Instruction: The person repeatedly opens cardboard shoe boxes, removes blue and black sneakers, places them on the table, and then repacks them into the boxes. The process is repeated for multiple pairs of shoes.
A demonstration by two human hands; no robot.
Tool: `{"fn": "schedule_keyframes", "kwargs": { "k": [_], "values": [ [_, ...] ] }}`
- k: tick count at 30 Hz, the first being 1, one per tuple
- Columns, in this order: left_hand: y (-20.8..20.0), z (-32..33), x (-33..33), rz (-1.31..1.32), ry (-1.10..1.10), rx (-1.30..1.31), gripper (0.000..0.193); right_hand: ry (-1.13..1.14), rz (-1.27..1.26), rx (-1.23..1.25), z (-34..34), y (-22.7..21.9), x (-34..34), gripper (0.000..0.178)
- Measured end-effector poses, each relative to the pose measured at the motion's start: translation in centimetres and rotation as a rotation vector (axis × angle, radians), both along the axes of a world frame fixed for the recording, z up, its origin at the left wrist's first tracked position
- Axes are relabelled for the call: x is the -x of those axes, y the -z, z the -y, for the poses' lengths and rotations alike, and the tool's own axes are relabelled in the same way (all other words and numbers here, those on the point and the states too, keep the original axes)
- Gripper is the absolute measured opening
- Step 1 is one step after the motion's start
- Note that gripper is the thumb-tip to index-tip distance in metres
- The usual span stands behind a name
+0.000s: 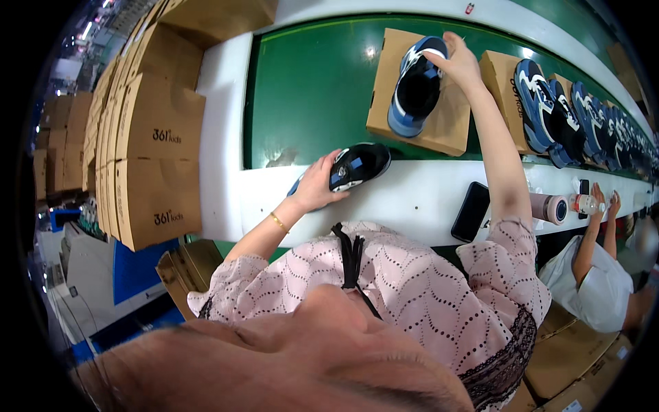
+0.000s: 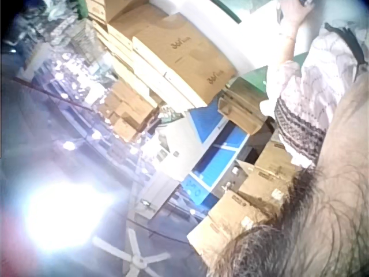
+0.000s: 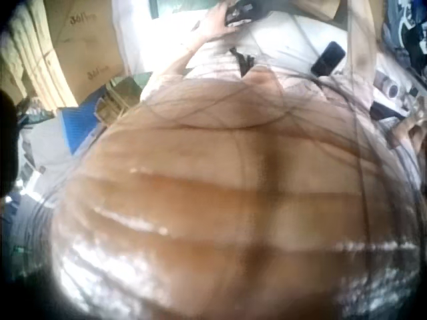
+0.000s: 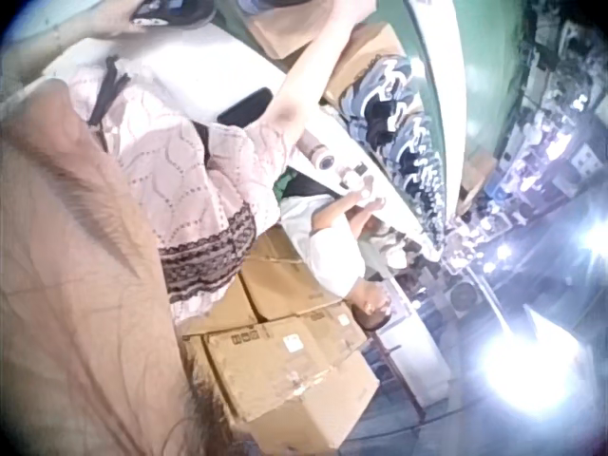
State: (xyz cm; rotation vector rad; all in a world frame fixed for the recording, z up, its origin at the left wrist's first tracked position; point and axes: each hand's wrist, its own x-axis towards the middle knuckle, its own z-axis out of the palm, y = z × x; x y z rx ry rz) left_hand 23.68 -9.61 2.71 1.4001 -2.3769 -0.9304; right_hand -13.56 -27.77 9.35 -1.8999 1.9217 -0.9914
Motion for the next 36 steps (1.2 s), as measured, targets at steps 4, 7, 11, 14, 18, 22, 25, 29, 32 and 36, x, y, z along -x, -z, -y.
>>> {"fn": "schedule_keyframes", "kwargs": {
  "k": [4,7,11,14,18,22,25,29,32,36],
  "values": [
    [0.3,0.2,-0.2,-0.103,0.008,0.099,0.085,-0.598,-0.069,-0.095,-11.0,-5.3,-7.6,0.056],
    [-0.1,1.8,-0.9,-0.030,0.210,0.076,0.088,-0.945,-0.306,-0.122,-16.2,-1.7,-10.9,0.036],
    [-1.5,6.7,-2.0,-0.173,0.367,-0.213,0.072,-1.014,-0.422,0.218,-18.9,5.8,-12.0,0.025],
    [-1.1,11.0,-2.2,-0.473,0.032,-0.481,0.055,-0.882,-0.323,0.110,-19.8,3.0,-11.1,0.024],
    [1.6,14.8,-2.0,-0.494,-0.174,-0.592,0.064,-0.594,-0.258,0.157,-24.1,-5.9,-5.8,0.031],
    [4.9,13.6,1.6,-0.567,-0.142,-0.739,0.071,-0.053,-0.193,0.303,-28.5,-10.1,-0.6,0.040],
    [4.1,12.0,5.8,-0.505,-0.107,-0.767,0.074,0.210,-0.284,0.446,-27.8,-7.8,1.4,0.038],
    [5.3,11.4,9.2,-0.375,-0.054,-0.586,0.076,0.206,-0.538,0.406,-20.4,-5.8,1.1,0.032],
    [6.6,10.0,11.5,-0.351,0.068,-0.498,0.078,0.125,-0.518,0.256,-16.5,-0.1,2.9,0.030],
    [5.1,11.6,10.1,-0.138,0.286,-0.188,0.068,0.216,-0.420,0.185,-16.3,-2.5,2.8,0.037]
  ]
}}
